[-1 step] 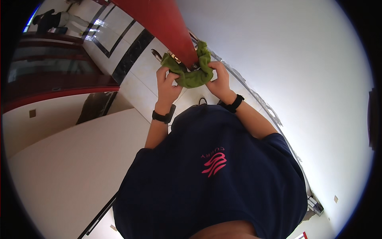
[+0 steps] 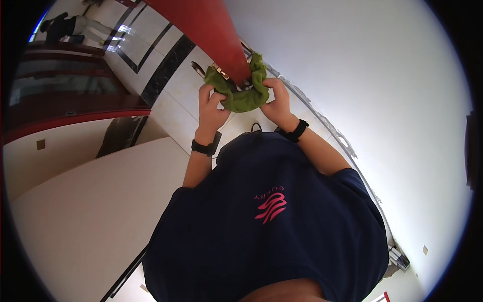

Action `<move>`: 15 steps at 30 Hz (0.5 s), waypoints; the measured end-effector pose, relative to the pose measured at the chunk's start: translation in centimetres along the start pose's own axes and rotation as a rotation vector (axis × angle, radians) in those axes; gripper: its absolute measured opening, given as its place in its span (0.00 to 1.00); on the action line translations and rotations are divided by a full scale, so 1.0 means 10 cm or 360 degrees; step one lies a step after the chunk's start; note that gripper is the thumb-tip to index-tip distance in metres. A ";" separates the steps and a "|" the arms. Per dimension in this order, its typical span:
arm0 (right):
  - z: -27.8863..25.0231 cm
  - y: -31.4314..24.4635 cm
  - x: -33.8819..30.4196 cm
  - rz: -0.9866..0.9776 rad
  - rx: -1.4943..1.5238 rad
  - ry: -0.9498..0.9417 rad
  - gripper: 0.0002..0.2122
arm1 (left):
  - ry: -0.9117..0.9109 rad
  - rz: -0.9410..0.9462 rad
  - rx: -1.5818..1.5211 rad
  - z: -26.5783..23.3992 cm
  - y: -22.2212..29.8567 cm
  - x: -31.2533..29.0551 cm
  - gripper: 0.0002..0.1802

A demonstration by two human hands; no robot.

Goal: The person wipes an electrical outlet on a wall and then the handle and edges of a red door with a cloth.

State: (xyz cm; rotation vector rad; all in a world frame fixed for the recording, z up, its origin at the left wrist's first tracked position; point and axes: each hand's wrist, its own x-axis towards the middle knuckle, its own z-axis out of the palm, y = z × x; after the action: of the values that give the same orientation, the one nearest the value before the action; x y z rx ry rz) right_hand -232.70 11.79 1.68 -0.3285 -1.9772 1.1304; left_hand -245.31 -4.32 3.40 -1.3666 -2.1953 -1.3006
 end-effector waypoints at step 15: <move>0.10 0.08 0.13 0.0236 0.0042 0.0097 0.14 | -0.0123 0.0004 0.0014 -0.05 -0.10 0.08 0.23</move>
State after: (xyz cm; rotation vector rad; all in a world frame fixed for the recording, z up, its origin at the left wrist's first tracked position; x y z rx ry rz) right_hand -234.36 12.39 1.46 -0.4968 -1.9083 1.2241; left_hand -246.67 -4.41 3.53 -1.4393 -2.2455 -1.2557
